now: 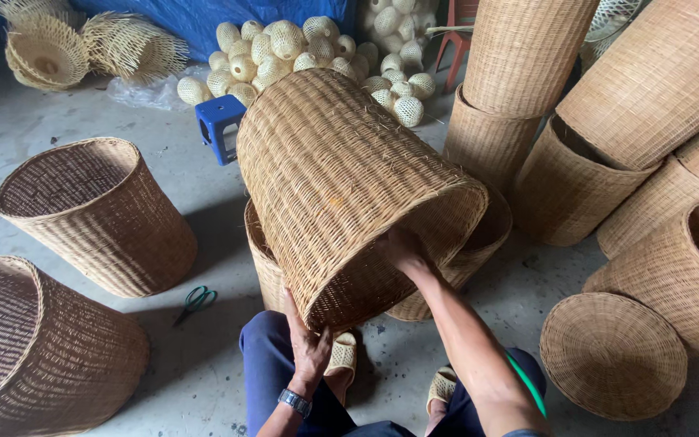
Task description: The person uses a blowtorch to singe the inner and outer surfaces of woven bamboo baskets while sitting on the floor among many similar items.
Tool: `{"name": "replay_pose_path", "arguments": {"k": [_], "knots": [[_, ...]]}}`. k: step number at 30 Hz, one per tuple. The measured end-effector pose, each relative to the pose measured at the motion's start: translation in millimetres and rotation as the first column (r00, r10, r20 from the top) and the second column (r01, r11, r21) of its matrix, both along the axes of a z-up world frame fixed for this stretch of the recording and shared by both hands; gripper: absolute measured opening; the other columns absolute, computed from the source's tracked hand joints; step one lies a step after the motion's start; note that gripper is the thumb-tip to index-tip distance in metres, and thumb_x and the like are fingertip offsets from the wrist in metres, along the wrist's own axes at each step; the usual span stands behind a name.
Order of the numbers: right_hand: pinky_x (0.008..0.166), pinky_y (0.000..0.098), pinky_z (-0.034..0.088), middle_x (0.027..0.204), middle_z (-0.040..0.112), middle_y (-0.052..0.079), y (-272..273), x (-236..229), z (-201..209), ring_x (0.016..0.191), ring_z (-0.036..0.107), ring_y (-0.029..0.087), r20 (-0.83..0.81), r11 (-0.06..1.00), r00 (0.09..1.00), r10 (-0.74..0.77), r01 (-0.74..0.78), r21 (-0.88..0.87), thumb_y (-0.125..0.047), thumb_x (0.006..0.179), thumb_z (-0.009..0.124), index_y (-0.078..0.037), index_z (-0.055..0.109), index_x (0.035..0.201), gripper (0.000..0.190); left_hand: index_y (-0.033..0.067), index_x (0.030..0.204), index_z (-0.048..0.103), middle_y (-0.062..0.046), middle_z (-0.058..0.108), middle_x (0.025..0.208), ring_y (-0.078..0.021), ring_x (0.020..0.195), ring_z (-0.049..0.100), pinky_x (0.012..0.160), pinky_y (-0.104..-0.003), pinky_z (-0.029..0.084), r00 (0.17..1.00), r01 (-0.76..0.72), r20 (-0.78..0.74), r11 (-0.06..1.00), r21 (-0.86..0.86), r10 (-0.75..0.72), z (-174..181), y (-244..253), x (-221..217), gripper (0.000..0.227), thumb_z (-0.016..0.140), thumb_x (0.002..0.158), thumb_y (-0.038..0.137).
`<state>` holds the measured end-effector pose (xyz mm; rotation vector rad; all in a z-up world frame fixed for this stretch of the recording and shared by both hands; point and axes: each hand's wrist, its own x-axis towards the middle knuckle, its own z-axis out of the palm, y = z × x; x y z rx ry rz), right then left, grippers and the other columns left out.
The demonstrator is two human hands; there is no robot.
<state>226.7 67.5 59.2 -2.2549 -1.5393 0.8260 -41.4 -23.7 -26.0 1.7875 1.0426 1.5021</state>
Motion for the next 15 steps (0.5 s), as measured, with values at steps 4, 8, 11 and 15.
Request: {"name": "replay_pose_path", "arguments": {"k": [4, 8, 11, 15], "knots": [[0.051, 0.034, 0.049, 0.084, 0.069, 0.017, -7.6, 19.7, -25.4, 0.056, 0.054, 0.016, 0.082, 0.983, 0.997, 0.013, -0.028, 0.18, -0.019, 0.096, 0.061, -0.003, 0.056, 0.123, 0.031, 0.0028, 0.161, -0.001, -0.024, 0.024, 0.166, -0.0343, 0.149, 0.034, 0.12, -0.038, 0.03, 0.987, 0.085, 0.148, 0.977, -0.195, -0.056, 0.8, 1.1, 3.7, 0.107, 0.06, 0.074, -0.009], [0.056, 0.0243, 0.049, 0.099, 0.076, 0.016, -40.4, 32.2, -41.6, 0.065, 0.055, 0.009, 0.346, 0.942, 0.936, 0.057, -0.166, 0.293, -0.016, 0.11, 0.054, -0.004, 0.069, 0.118, 0.021, 0.002, 0.163, 0.002, -0.026, 0.025, 0.166, -0.0361, 0.146, 0.039, 0.117, -0.037, 0.034, 0.999, 0.013, 0.037, 0.997, -0.075, -0.011, 10.2, 12.4, 3.8, 0.103, 0.057, 0.076, -0.008], [0.047, 0.031, 0.048, 0.106, 0.07, 0.02, -61.7, 30.2, -27.4, 0.059, 0.06, 0.023, 0.122, 0.999, 0.992, 0.044, -0.046, 0.014, -0.01, 0.103, 0.046, -0.015, 0.025, 0.161, 0.062, 0.0024, 0.163, 0.008, -0.026, 0.024, 0.167, -0.0384, 0.153, 0.031, 0.123, -0.04, 0.027, 1.0, 0.0, -0.01, 1.0, 0.027, 0.0, 12.6, 11.9, 7.6, 0.1, 0.059, 0.077, -0.009], [0.045, 0.0343, 0.043, 0.121, 0.074, 0.012, -78.1, 51.6, -52.2, 0.053, 0.062, 0.028, 0.047, 0.996, 0.995, 0.083, -0.084, 0.022, -0.006, 0.1, 0.05, -0.006, 0.043, 0.149, 0.05, 0.0029, 0.161, 0.008, -0.024, 0.024, 0.164, -0.0364, 0.152, 0.025, 0.124, -0.041, 0.022, 0.996, -0.024, -0.084, 0.999, -0.045, 0.02, 6.9, 11.3, 14.4, 0.107, 0.064, 0.071, -0.007]]}}
